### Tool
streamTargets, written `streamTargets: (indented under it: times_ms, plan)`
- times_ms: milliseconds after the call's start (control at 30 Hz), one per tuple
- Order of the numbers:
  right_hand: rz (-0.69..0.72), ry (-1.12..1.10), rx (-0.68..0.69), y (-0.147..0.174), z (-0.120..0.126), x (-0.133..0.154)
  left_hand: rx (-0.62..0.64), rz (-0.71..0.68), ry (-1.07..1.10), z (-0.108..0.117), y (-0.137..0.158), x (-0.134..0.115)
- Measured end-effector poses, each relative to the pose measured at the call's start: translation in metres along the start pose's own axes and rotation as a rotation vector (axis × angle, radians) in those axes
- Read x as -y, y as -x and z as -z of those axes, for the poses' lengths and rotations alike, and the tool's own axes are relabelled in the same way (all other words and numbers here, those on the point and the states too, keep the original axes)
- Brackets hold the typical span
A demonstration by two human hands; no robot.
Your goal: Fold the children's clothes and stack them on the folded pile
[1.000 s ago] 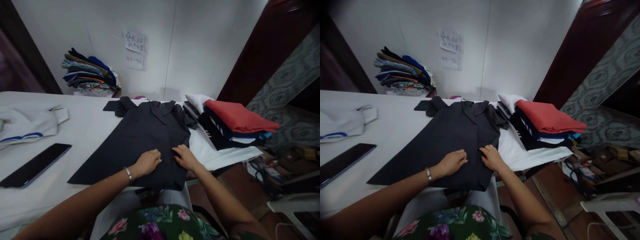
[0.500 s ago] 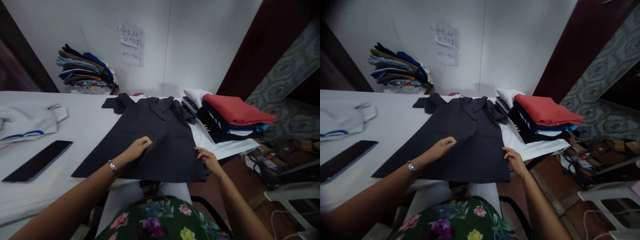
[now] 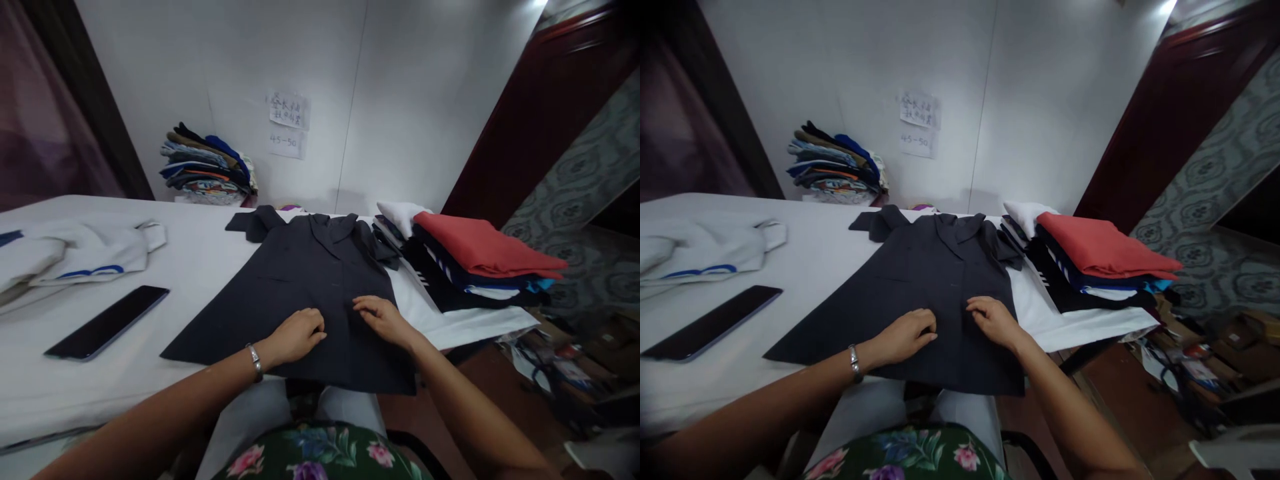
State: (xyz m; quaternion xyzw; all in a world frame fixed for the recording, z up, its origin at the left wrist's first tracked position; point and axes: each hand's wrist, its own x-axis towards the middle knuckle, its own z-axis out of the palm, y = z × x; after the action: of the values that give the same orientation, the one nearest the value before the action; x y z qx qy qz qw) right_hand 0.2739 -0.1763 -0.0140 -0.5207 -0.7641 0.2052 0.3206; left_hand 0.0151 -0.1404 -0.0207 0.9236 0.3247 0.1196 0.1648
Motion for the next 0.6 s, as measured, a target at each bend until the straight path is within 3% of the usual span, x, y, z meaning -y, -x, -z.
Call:
streamTargets:
  times_ms: [167,367,467,600]
  plan:
    - [0.047,0.073,0.149,-0.068,-0.026,0.009,-0.123,0.177,-0.125,0.028,0.006,0.057]
    - [-0.180,0.201,0.161,-0.149,-0.050,-0.003,-0.213,0.632,-0.280,0.064,0.013,0.140]
    - [-0.281,0.288,0.125,-0.180,-0.059,-0.012,-0.187,0.784,-0.221,0.070,0.014,0.163]
    - [-0.344,0.346,0.115,-0.193,-0.072,-0.032,-0.183,0.857,-0.186,0.070,0.009,0.183]
